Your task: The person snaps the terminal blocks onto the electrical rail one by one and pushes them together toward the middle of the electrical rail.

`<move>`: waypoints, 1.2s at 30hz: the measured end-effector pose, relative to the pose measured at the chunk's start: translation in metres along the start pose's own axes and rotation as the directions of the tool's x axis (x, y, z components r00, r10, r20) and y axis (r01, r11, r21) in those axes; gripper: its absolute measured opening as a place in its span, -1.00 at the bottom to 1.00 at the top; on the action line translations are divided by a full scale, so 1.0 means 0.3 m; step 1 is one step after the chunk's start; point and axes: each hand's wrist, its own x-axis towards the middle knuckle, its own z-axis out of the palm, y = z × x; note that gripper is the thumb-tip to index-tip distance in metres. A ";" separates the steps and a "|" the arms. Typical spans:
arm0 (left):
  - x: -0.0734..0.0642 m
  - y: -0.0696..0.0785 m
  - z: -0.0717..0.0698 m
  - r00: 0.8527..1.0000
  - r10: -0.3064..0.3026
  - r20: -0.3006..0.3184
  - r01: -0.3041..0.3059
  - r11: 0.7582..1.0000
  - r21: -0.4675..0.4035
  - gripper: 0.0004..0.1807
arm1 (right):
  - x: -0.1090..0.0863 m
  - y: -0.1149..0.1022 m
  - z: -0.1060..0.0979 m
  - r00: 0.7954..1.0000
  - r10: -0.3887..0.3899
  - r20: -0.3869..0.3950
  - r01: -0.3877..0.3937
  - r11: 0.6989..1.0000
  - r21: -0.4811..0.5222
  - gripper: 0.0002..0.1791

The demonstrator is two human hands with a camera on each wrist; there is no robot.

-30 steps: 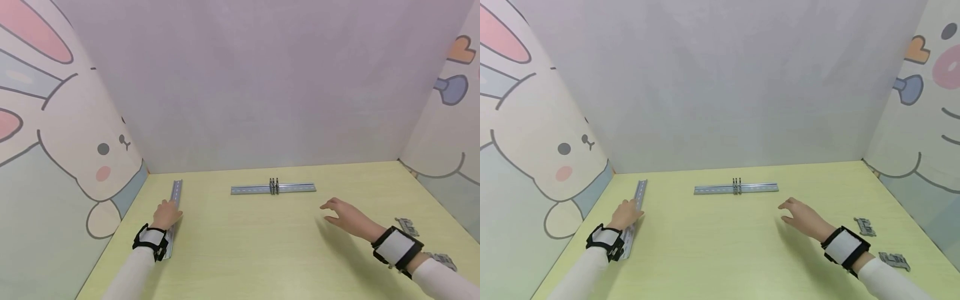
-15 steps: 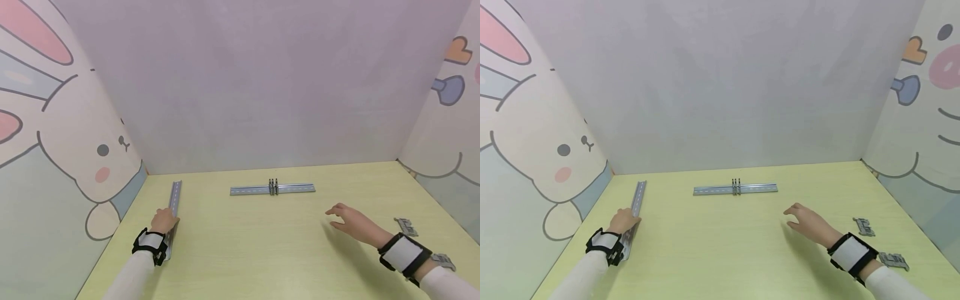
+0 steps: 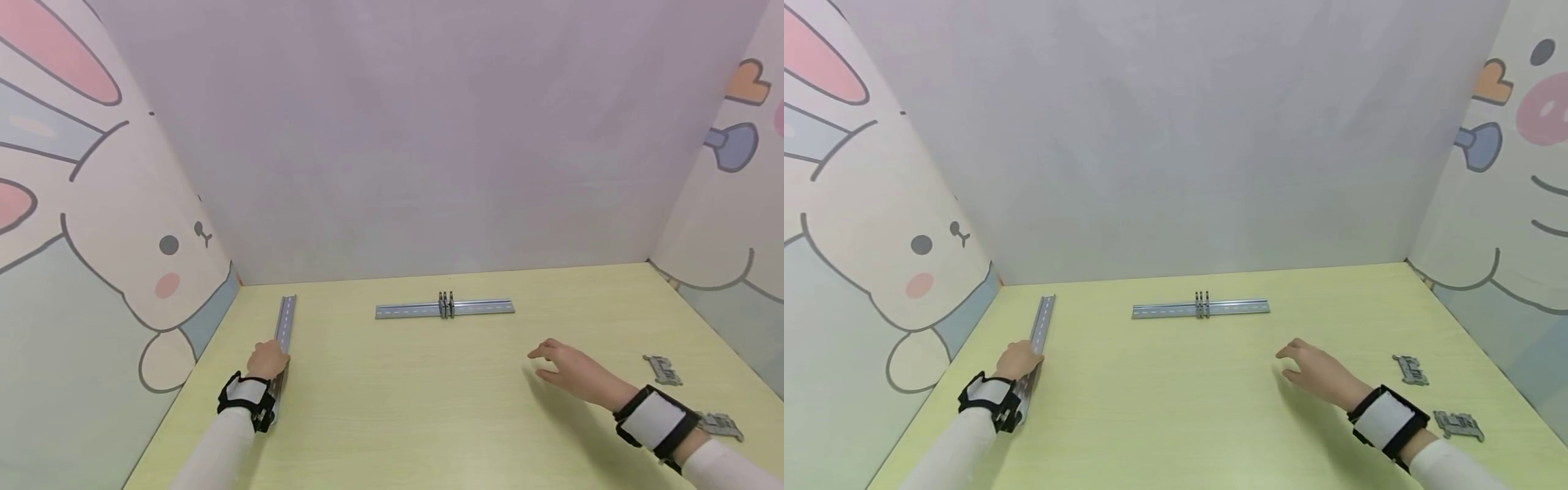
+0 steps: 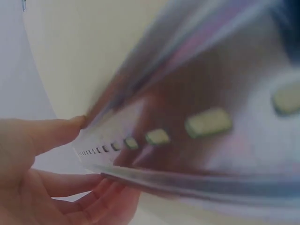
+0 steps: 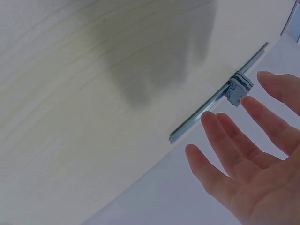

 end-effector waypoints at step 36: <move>-0.021 0.138 -0.080 0.976 0.217 -0.017 -0.216 0.976 0.030 -0.75 | 0.001 0.002 0.019 0.999 -0.003 0.039 0.003 1.000 0.011 -0.71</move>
